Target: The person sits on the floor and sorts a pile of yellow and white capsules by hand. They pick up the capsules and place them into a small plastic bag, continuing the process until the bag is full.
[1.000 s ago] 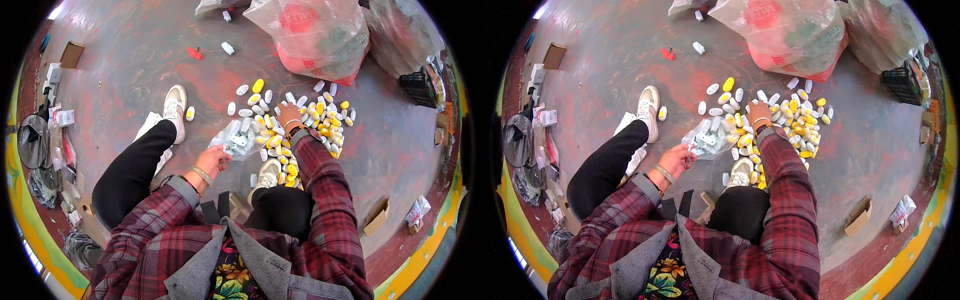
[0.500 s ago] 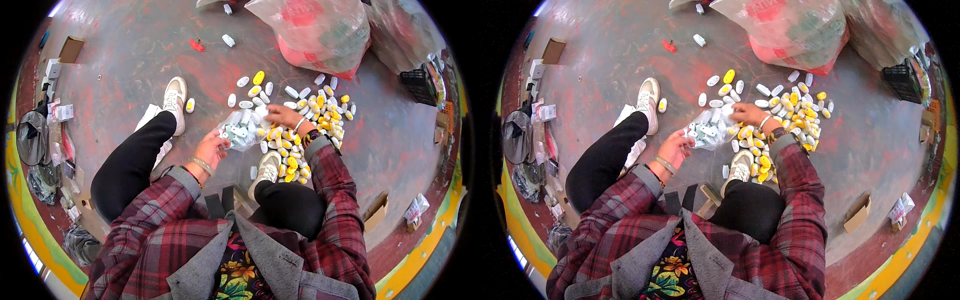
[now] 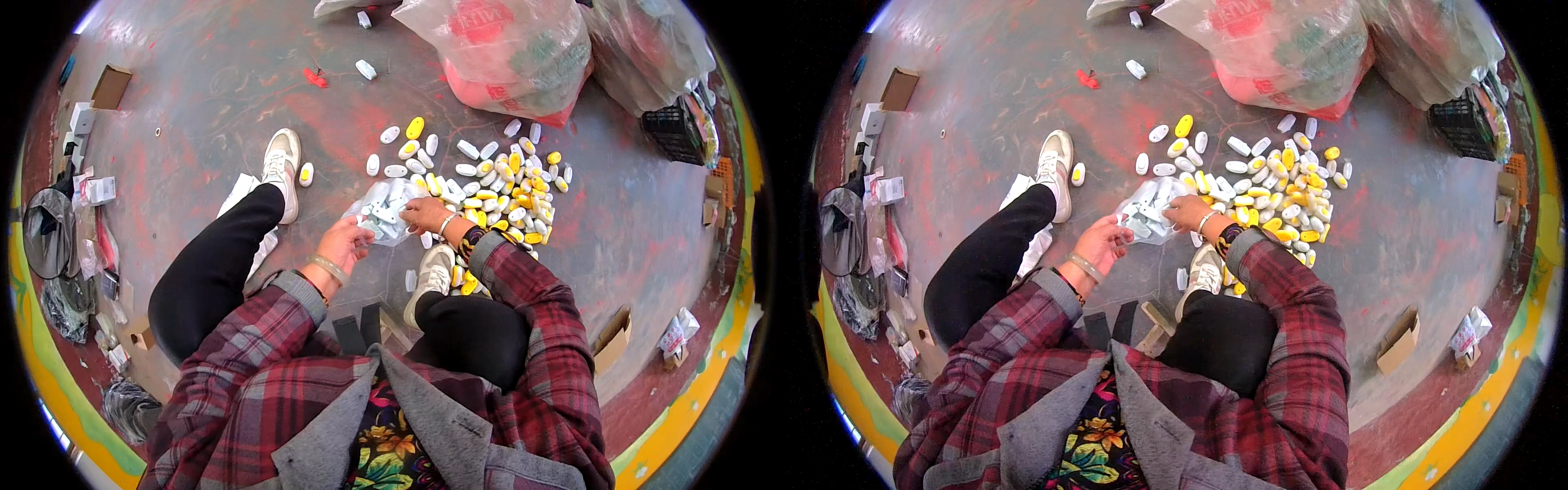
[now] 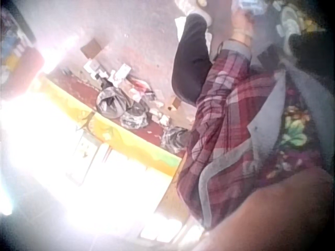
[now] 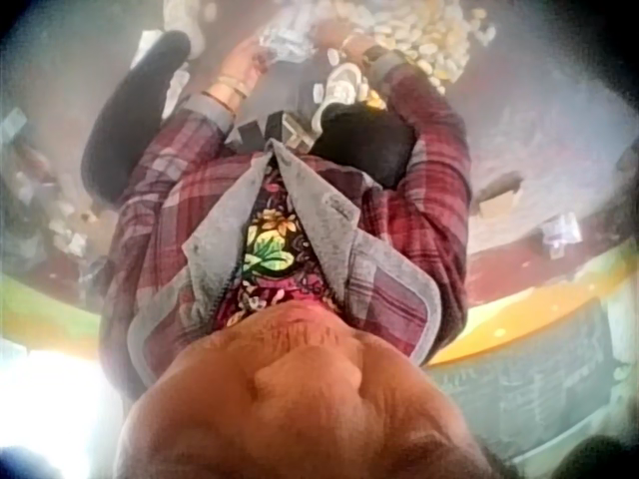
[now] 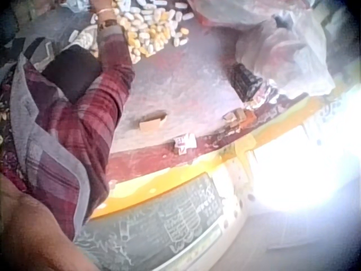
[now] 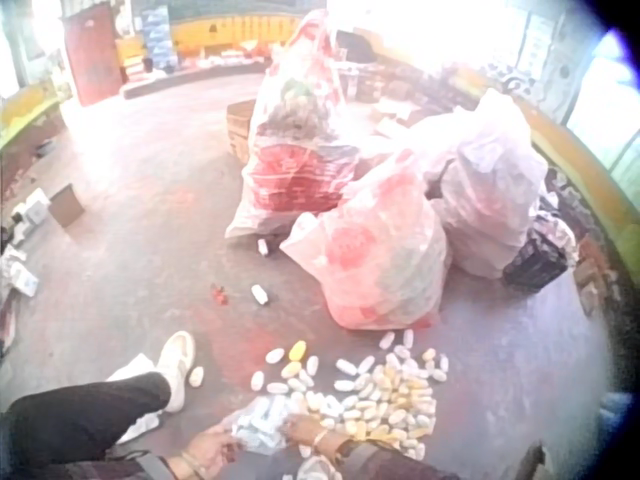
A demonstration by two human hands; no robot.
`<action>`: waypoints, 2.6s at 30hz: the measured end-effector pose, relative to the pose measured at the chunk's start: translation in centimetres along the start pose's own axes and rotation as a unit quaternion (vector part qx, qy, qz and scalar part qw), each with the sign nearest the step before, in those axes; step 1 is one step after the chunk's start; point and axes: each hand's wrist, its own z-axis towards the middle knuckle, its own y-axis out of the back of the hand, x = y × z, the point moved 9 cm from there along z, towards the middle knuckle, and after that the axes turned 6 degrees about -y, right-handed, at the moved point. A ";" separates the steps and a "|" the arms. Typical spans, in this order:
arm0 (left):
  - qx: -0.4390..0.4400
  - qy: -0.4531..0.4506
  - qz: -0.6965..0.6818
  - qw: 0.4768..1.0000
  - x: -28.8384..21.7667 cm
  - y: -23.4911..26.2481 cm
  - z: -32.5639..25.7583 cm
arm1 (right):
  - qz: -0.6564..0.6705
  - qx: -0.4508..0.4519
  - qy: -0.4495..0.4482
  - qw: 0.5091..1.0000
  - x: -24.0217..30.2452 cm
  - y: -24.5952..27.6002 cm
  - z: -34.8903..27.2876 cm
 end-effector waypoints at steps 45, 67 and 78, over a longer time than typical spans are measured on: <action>-0.045 -0.010 0.059 0.997 -0.8 0.5 -0.1 | -0.287 -0.337 -0.054 0.895 -7.5 13.9 2.0; -0.036 -0.004 0.054 0.998 -0.4 0.3 0.2 | 0.653 -0.189 0.114 0.725 -11.4 19.3 -0.1; -0.028 0.005 0.055 0.998 -0.5 -0.2 0.5 | -0.409 -0.447 -0.069 0.793 -4.5 20.3 4.4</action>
